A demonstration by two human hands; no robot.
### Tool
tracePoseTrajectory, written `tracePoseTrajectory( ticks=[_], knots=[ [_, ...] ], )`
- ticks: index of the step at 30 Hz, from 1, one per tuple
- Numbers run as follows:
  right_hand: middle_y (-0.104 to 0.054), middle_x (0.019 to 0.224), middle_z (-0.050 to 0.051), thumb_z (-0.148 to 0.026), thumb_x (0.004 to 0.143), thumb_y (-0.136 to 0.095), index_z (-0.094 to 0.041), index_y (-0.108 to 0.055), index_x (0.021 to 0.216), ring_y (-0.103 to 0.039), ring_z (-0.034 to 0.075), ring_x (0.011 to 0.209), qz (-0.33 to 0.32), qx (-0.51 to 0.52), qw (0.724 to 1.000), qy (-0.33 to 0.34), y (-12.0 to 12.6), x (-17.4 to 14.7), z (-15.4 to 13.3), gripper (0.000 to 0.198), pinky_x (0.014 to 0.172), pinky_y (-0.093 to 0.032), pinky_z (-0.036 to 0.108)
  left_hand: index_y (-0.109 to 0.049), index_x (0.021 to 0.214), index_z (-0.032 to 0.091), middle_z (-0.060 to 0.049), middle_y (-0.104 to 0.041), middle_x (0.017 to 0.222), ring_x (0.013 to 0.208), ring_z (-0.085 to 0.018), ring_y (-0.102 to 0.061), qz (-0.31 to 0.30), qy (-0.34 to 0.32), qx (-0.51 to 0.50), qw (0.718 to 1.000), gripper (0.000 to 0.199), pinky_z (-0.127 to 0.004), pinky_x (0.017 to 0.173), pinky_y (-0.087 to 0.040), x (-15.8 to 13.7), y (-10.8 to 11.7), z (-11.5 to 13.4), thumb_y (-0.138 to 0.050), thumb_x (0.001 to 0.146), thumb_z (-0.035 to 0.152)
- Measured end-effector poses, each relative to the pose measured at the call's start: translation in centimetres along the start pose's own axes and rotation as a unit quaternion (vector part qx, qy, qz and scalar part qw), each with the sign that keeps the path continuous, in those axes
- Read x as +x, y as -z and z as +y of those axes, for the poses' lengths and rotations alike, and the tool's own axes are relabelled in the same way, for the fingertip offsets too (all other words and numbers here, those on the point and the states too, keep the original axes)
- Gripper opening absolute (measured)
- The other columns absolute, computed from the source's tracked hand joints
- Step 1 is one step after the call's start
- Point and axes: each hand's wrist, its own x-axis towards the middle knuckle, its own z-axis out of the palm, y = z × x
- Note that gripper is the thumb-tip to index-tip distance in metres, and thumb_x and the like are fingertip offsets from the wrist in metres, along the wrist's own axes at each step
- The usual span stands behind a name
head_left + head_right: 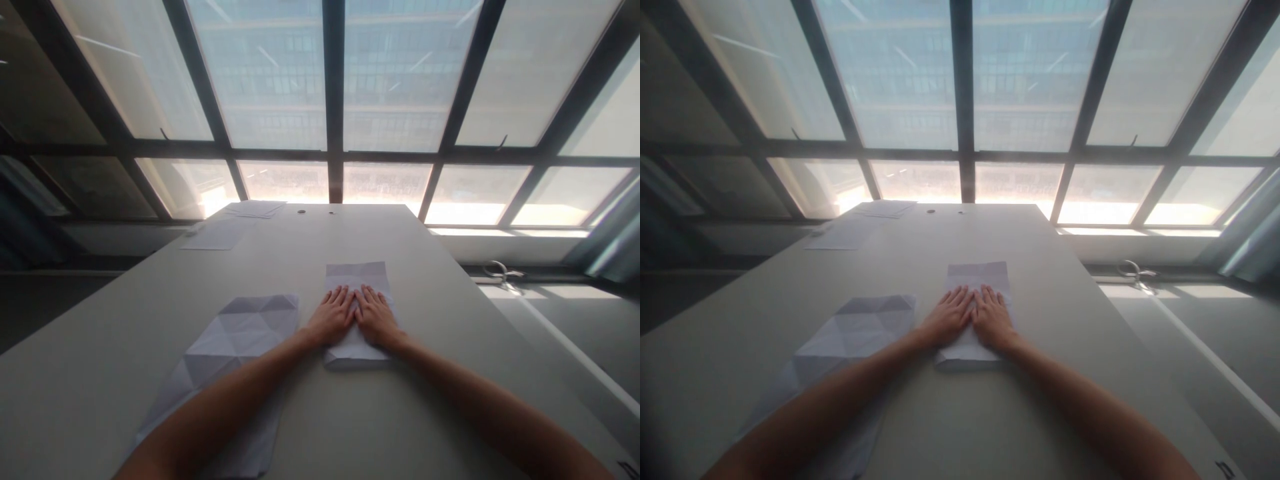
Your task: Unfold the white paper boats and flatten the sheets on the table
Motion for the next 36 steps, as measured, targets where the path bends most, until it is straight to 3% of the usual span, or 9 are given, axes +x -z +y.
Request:
tracePoseTrajectory(
  ticks=[3, 7, 12, 14, 20, 23, 25, 28, 36],
  knots=[
    [-0.024, 0.162, 0.013, -0.038, 0.101, -0.028, -0.015, -0.033, 0.154, -0.019, 0.025, 0.150, -0.008, -0.001, 1.000, 0.009, 0.1, 1.0, 1.6, 0.057, 0.120, -0.012, 0.046, -0.026, 0.155, 0.019, -0.014, -0.022, 0.162, 0.151, -0.030, -0.016, -0.007, 0.001, 0.002, 1.000, 0.062, -0.050, 0.121, -0.018, 0.1, 0.0, -0.3, -0.022, 0.102, 0.051],
    [-0.021, 0.163, 0.012, -0.043, 0.102, -0.026, -0.017, -0.029, 0.155, -0.018, 0.027, 0.150, -0.017, -0.026, 0.999, -0.032, 0.4, 2.4, 4.3, 0.059, 0.120, -0.009, 0.051, -0.027, 0.155, 0.026, -0.011, -0.017, 0.164, 0.150, -0.037, -0.010, -0.021, -0.022, -0.001, 1.000, 0.067, -0.058, 0.119, -0.015, 0.0, 1.0, -0.3, -0.030, 0.098, 0.060],
    [-0.022, 0.162, 0.012, -0.041, 0.101, -0.028, -0.016, -0.027, 0.156, -0.018, 0.028, 0.150, -0.010, -0.046, 0.996, -0.073, 0.3, 3.4, 5.8, 0.060, 0.119, -0.010, 0.054, -0.024, 0.156, 0.028, -0.007, -0.016, 0.164, 0.151, -0.028, -0.015, -0.075, -0.246, -0.045, 0.965, 0.065, -0.052, 0.122, -0.010, -0.6, 2.7, 0.3, -0.036, 0.098, 0.055],
    [-0.023, 0.162, 0.012, -0.041, 0.101, -0.029, -0.015, -0.028, 0.155, -0.018, 0.029, 0.149, -0.004, -0.046, 0.995, -0.084, 0.3, 3.5, 5.9, 0.060, 0.118, -0.011, 0.056, -0.022, 0.156, 0.030, -0.006, -0.017, 0.164, 0.151, -0.028, -0.016, -0.092, -0.273, -0.057, 0.956, 0.066, -0.052, 0.122, -0.008, -0.8, 2.9, 0.4, -0.035, 0.098, 0.058],
    [-0.030, 0.158, 0.020, -0.037, 0.100, -0.033, -0.010, -0.038, 0.150, -0.023, 0.034, 0.147, 0.060, -0.062, 0.989, -0.120, 1.2, 2.7, 5.5, 0.057, 0.116, -0.013, 0.058, -0.019, 0.156, 0.035, -0.004, -0.009, 0.165, 0.151, -0.035, -0.004, -0.092, -0.161, -0.035, 0.982, 0.071, -0.059, 0.120, -0.006, -0.3, 2.1, -0.3, -0.027, 0.095, 0.069],
    [-0.029, 0.159, 0.019, -0.029, 0.099, -0.034, -0.010, -0.041, 0.148, -0.016, 0.031, 0.149, 0.111, -0.065, 0.989, -0.069, 1.7, 1.9, 4.2, 0.053, 0.119, -0.009, 0.053, -0.013, 0.158, 0.029, -0.007, -0.008, 0.165, 0.152, -0.033, -0.002, -0.088, -0.144, -0.025, 0.985, 0.077, -0.055, 0.121, -0.006, -0.1, 1.7, -0.5, -0.026, 0.094, 0.071],
    [-0.030, 0.159, 0.015, -0.027, 0.099, -0.033, -0.013, -0.042, 0.148, -0.015, 0.026, 0.150, 0.094, -0.036, 0.995, 0.000, 1.6, 1.4, 3.2, 0.052, 0.120, -0.010, 0.047, -0.010, 0.159, 0.023, -0.009, -0.009, 0.164, 0.152, -0.030, -0.002, -0.083, -0.138, -0.022, 0.987, 0.082, -0.051, 0.122, -0.006, 0.1, 1.5, -0.6, -0.026, 0.094, 0.071],
    [-0.031, 0.159, 0.013, -0.030, 0.100, -0.030, -0.012, -0.037, 0.151, -0.021, 0.023, 0.149, 0.011, 0.019, 0.998, 0.058, 1.0, 1.1, 2.2, 0.055, 0.120, -0.016, 0.043, -0.007, 0.159, 0.017, -0.011, -0.009, 0.164, 0.152, -0.027, -0.005, -0.077, -0.110, -0.022, 0.991, 0.085, -0.047, 0.123, -0.007, 0.4, 1.2, -0.5, -0.026, 0.095, 0.069],
    [-0.023, 0.162, 0.013, -0.047, 0.101, -0.027, -0.015, -0.033, 0.153, -0.017, 0.025, 0.150, -0.028, 0.014, 0.999, 0.013, 0.7, 1.6, 3.3, 0.062, 0.120, -0.011, 0.049, -0.014, 0.158, 0.016, -0.012, -0.011, 0.164, 0.152, -0.026, -0.004, -0.077, -0.072, -0.006, 0.994, 0.084, -0.047, 0.122, -0.005, 0.7, 0.8, -0.5, -0.022, 0.094, 0.071]
  ],
)
